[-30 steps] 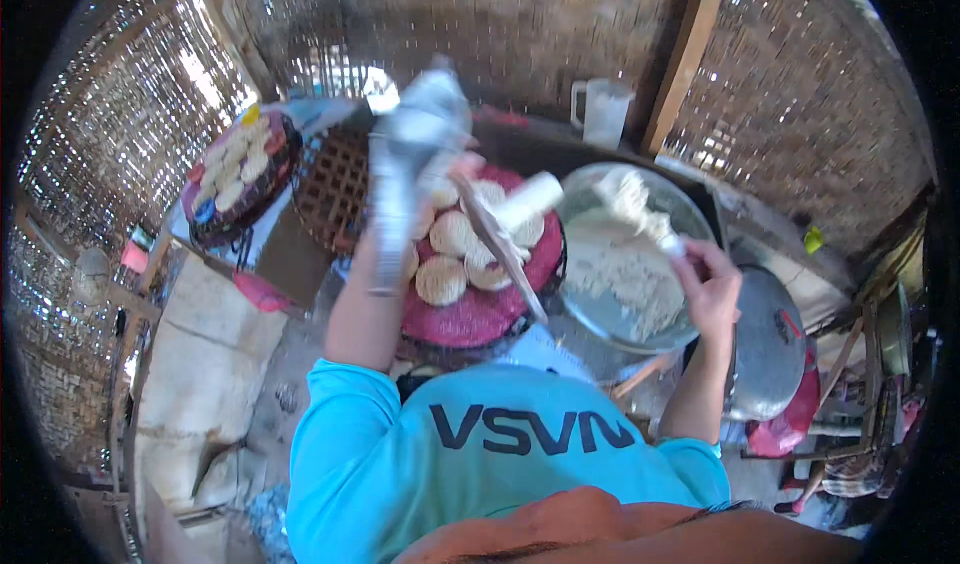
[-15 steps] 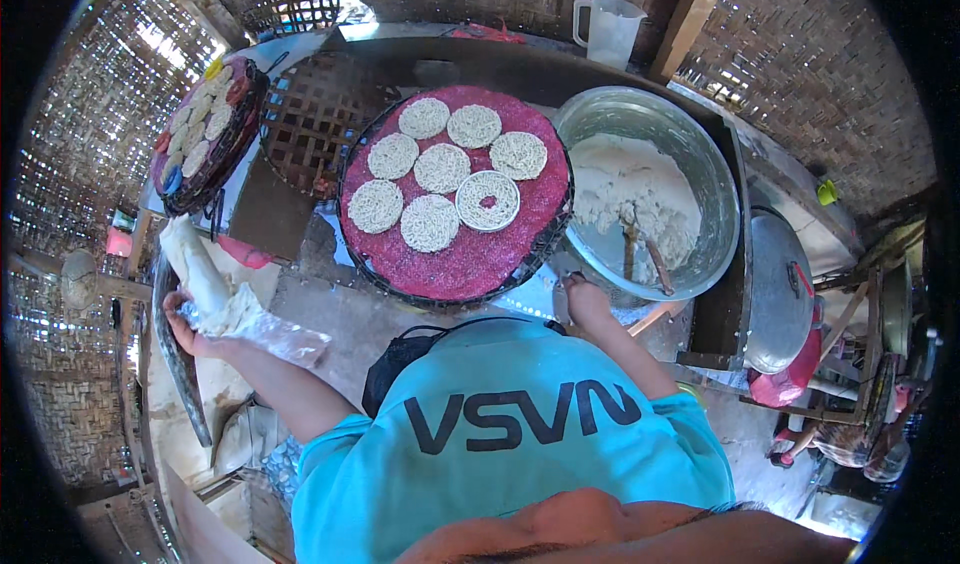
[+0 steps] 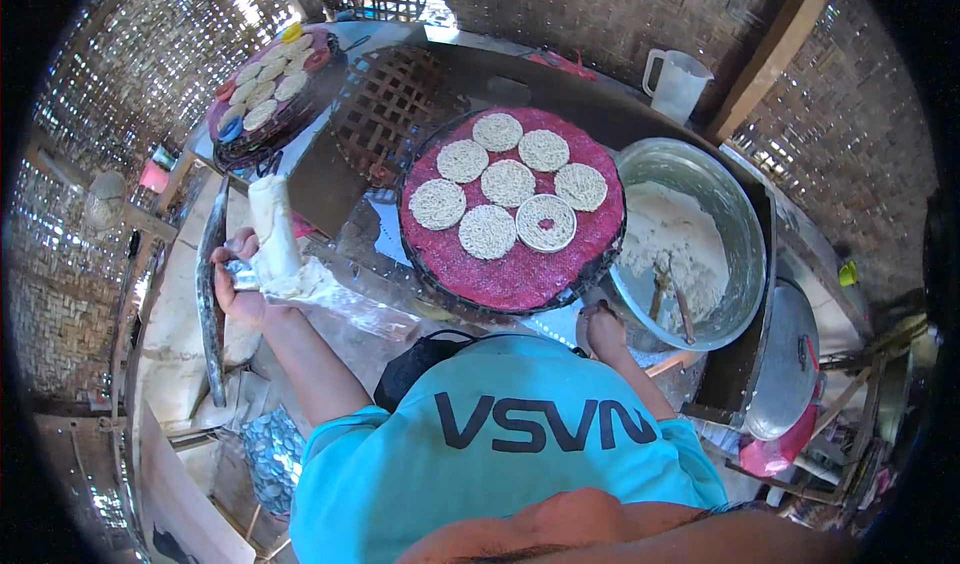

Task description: The person prepares small round snacks by scooping dough from a bowl into a metal mold using a spoon, pressing the mold onto a tray to release the shaped dough, and arranging the pieces.

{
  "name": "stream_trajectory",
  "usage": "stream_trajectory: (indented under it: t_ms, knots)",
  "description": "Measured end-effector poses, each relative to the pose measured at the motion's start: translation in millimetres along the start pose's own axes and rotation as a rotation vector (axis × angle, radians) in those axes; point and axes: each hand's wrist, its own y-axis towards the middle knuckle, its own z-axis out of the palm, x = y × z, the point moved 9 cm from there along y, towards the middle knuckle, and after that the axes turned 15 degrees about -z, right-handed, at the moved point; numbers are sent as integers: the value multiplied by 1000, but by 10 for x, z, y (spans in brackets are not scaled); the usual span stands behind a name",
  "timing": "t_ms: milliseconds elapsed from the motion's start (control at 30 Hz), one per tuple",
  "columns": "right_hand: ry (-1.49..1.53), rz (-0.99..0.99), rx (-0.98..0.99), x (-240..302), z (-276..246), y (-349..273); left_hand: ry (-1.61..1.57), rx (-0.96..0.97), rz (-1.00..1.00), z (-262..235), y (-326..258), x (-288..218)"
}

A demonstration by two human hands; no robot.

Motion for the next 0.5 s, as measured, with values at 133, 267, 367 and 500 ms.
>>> stream_trajectory:
  t_ms: [133,267,367,500]
  knots:
    - [151,-54,-31,307,-583,-24,-89,120,-83,59,56,104]
    - [553,-84,-122,488,-1547,-20,-109,163,-105,87,65,167]
    - [465,-118,-500,112,-2250,0,-125,163,-94,17,2,154]
    - [229,-48,-499,-404,-2330,202,-128,144,-78,-100,-34,101]
